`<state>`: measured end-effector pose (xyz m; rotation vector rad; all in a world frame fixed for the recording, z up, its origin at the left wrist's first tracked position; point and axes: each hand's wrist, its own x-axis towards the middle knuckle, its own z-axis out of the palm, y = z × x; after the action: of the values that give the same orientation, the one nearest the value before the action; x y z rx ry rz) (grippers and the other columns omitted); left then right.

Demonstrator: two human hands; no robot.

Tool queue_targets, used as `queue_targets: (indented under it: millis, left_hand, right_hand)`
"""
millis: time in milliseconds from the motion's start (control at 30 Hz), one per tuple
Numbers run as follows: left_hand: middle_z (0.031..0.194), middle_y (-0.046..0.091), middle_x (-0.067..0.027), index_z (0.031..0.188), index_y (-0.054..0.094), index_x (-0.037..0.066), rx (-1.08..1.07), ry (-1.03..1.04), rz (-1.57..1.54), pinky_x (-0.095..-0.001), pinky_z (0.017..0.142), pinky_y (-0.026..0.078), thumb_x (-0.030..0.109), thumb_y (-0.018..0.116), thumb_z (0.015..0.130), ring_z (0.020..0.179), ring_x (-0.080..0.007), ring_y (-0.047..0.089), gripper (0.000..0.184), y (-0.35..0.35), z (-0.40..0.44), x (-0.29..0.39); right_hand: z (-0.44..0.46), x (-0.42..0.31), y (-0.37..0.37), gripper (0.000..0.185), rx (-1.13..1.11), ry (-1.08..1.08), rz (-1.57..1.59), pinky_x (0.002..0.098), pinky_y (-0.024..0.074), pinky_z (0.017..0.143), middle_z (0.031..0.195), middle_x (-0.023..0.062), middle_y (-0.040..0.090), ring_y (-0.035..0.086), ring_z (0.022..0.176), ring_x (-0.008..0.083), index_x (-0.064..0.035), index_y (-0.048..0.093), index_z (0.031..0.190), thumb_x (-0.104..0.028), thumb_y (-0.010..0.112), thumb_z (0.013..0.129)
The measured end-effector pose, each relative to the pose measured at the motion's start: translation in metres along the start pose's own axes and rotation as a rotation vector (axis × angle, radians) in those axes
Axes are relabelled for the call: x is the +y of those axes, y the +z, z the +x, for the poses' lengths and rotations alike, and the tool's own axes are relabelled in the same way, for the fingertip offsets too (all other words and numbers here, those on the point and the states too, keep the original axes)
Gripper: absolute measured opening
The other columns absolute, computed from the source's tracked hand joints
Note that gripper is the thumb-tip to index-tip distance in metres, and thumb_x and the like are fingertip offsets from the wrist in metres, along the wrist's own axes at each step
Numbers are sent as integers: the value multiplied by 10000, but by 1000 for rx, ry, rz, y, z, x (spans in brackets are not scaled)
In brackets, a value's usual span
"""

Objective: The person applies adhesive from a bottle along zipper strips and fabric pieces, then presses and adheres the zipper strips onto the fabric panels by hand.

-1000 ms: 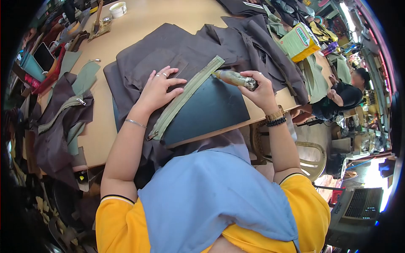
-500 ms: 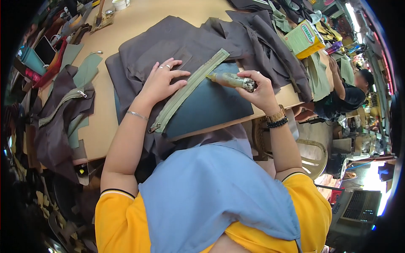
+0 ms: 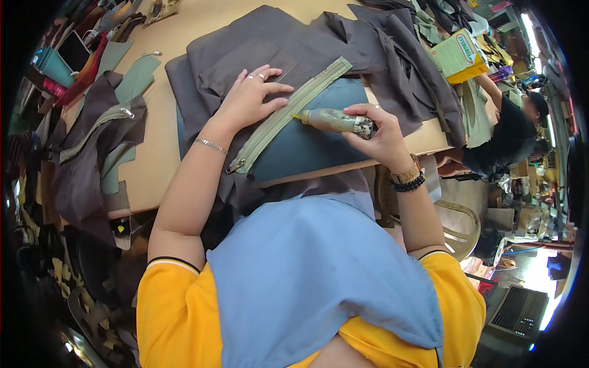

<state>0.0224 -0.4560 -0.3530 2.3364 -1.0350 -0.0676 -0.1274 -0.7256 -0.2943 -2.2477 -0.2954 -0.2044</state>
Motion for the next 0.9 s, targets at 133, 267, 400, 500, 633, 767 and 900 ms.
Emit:
queue_targets:
  millis: [133, 267, 400, 500, 633, 767, 900]
  left_hand:
    - [1484, 513, -88, 1230, 726, 272, 8, 15, 14, -596, 1199, 186, 382, 686, 917, 1473, -296, 353, 334, 2, 0, -3]
    - [1486, 511, -91, 1238, 722, 274, 9, 21, 6, -589, 1194, 199, 386, 685, 917, 1468, -294, 359, 343, 3, 0, -4]
    - [1483, 513, -90, 1237, 722, 278, 15, 28, 7, -584, 1190, 209, 386, 686, 916, 1460, -286, 369, 341, 3, 0, -4]
    - [1480, 515, -89, 1235, 723, 283, 26, 43, 10, -585, 1189, 211, 388, 684, 915, 1456, -280, 373, 338, 5, 0, -7]
    - [1447, 542, -84, 1197, 742, 277, 79, 63, 7, -596, 1186, 226, 400, 691, 901, 1426, -260, 409, 324, 9, 0, -9]
    - [1426, 558, -77, 1175, 752, 273, 103, 75, 5, -606, 1180, 243, 405, 702, 888, 1398, -251, 440, 320, 10, 1, -10]
    - [1479, 519, -73, 1232, 724, 282, 27, 55, 9, -598, 1193, 204, 402, 682, 912, 1454, -278, 372, 344, 6, 1, -9]
  right_hand:
    - [-1, -11, 7, 371, -30, -15, -2, 282, 519, 873, 1063, 86, 712, 669, 971, 150, 4, 674, 1110, -43, 800, 764]
    - [-2, -18, 15, 361, -51, -38, 47, 275, 530, 805, 1029, 74, 709, 666, 901, 142, -13, 683, 1105, -41, 793, 762]
    - [-4, -24, 23, 369, -83, -32, 51, 284, 526, 842, 1055, 84, 705, 669, 943, 158, -4, 677, 1105, -36, 796, 756]
    - [-5, -26, 27, 390, -123, -46, 68, 299, 515, 908, 1100, 98, 700, 665, 1024, 178, 9, 663, 1117, -20, 797, 752]
    - [-8, -31, 31, 400, -165, -58, 99, 302, 511, 926, 1113, 108, 694, 662, 1039, 184, 13, 661, 1121, -13, 797, 746]
    - [-8, -38, 38, 364, -150, -105, 137, 285, 533, 831, 1046, 90, 705, 676, 908, 179, -5, 684, 1083, -35, 802, 739]
    - [-9, -42, 45, 362, -168, -128, 164, 286, 534, 825, 1035, 90, 706, 676, 901, 179, -8, 685, 1078, -31, 802, 736]
